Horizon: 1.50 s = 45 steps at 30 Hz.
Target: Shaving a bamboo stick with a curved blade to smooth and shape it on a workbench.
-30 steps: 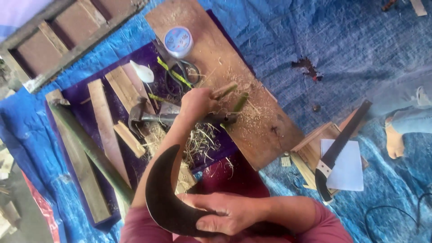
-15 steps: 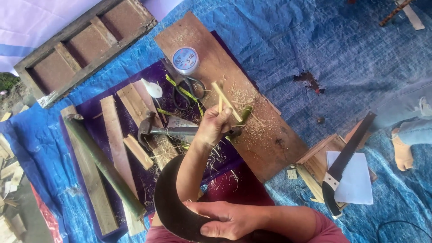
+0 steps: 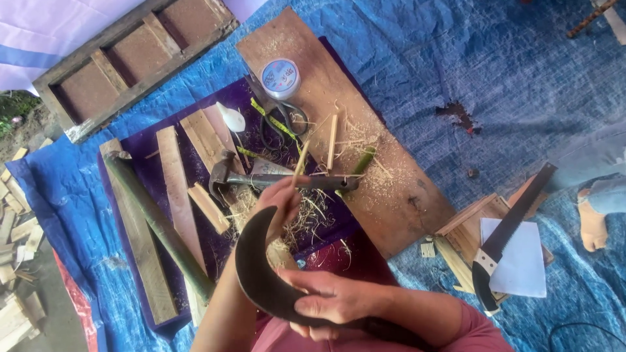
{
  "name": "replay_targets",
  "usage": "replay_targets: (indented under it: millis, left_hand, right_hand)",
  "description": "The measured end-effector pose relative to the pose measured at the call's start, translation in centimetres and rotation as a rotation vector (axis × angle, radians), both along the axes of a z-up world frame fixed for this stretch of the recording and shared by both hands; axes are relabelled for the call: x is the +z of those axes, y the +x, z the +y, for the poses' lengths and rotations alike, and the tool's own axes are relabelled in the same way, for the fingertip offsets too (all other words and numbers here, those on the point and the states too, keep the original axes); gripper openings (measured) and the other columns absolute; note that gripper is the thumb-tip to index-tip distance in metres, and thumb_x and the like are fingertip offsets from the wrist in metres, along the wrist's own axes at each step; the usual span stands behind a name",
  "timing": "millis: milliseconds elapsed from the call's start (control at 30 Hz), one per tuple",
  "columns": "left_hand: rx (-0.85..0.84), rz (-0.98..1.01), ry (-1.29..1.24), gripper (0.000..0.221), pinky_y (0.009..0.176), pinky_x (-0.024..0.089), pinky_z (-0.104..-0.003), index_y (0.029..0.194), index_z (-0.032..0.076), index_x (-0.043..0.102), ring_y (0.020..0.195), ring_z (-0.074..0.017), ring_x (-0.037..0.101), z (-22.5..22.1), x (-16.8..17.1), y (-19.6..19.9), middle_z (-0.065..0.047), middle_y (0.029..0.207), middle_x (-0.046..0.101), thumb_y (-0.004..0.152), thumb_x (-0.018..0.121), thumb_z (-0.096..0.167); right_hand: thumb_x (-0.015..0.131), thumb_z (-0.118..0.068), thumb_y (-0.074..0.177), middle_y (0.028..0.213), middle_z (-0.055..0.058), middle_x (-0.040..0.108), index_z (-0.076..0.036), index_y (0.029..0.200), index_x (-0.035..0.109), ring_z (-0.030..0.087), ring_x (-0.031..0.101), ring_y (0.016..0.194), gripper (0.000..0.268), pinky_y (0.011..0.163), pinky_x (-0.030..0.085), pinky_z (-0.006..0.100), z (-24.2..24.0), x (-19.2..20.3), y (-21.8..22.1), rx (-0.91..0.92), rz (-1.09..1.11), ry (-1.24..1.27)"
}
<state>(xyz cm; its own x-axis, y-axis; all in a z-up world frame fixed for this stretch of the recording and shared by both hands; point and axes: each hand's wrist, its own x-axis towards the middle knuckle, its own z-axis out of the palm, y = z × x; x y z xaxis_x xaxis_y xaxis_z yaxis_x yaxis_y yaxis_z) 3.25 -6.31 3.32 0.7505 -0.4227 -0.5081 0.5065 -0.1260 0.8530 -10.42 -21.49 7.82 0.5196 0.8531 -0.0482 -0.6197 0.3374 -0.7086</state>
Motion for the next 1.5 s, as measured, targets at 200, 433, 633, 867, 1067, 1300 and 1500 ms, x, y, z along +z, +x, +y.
replay_targets:
  millis: [200,433,633,867,1067,1300,1500]
  left_hand:
    - [0.143,-0.142,-0.037,0.044,0.043,0.030,-0.027,0.059,0.011,0.048,0.039,-0.0122,0.038,11.4,-1.7,-8.8,-0.002,0.043,0.043,0.102,0.050,0.022]
    - [0.347,-0.001,0.082,0.036,0.052,0.051,-0.037,0.092,-0.002,0.069,0.061,-0.0238,0.055,17.2,-3.2,-13.9,-0.014,0.064,0.053,0.103,0.049,0.026]
    - [0.294,-0.075,0.023,0.032,0.052,0.051,-0.039,0.080,-0.002,0.072,0.059,-0.0248,0.055,19.2,-0.7,-13.8,-0.014,0.059,0.056,0.098,0.052,0.016]
    - [0.281,-0.061,-0.143,0.027,0.046,0.042,-0.027,0.080,0.002,0.067,0.053,-0.0129,0.046,20.5,-0.7,-14.2,-0.002,0.056,0.046,0.101,0.052,0.012]
    - [0.256,-0.151,-0.183,0.031,0.046,0.041,-0.028,0.077,0.003,0.066,0.050,-0.0121,0.043,20.4,0.7,-13.5,-0.001,0.053,0.047,0.101,0.048,0.010]
    - [0.112,-0.074,-0.182,0.032,0.043,0.024,-0.024,0.077,0.009,0.054,0.048,-0.0075,0.031,23.4,-0.5,-17.0,0.007,0.058,0.039,0.106,0.042,0.014]
    - [0.259,-0.093,-0.209,0.026,0.036,0.031,-0.022,0.093,0.002,0.064,0.045,-0.0066,0.037,22.0,-1.2,-17.7,0.004,0.062,0.048,0.107,0.045,0.015]
  right_hand:
    - [0.051,-0.029,0.105,0.084,0.012,0.058,-0.004,0.158,0.027,0.012,0.055,0.055,0.063,0.043,0.044,0.021,3.5,-5.5,2.3,-0.101,0.019,-0.105]
    - [0.044,-0.011,0.105,0.081,0.023,0.064,-0.013,0.161,-0.005,0.022,0.063,0.050,0.074,0.035,0.057,0.031,10.6,-11.0,1.7,-0.017,-0.057,-0.125]
    - [0.043,-0.019,0.106,0.078,0.019,0.063,-0.011,0.163,0.002,0.017,0.060,0.048,0.071,0.036,0.056,0.028,13.7,-9.0,2.3,0.105,-0.031,-0.097]
    - [0.036,-0.016,0.108,0.077,0.016,0.059,-0.010,0.164,0.003,0.015,0.057,0.048,0.066,0.039,0.056,0.026,14.4,-9.7,2.8,0.138,-0.050,-0.045]
    - [0.035,-0.012,0.107,0.074,0.016,0.057,-0.008,0.164,0.007,0.016,0.055,0.044,0.063,0.036,0.054,0.026,15.0,-9.5,3.0,0.146,0.025,0.081]
    - [0.046,-0.028,0.107,0.077,0.009,0.058,-0.021,0.164,0.002,0.009,0.050,0.049,0.072,0.040,0.044,0.021,10.7,-9.0,6.8,0.068,-0.014,-0.048]
    - [0.055,-0.031,0.103,0.079,0.014,0.064,-0.022,0.162,-0.016,0.012,0.054,0.048,0.093,0.040,0.047,0.024,12.8,-7.1,5.2,0.115,0.084,0.027]
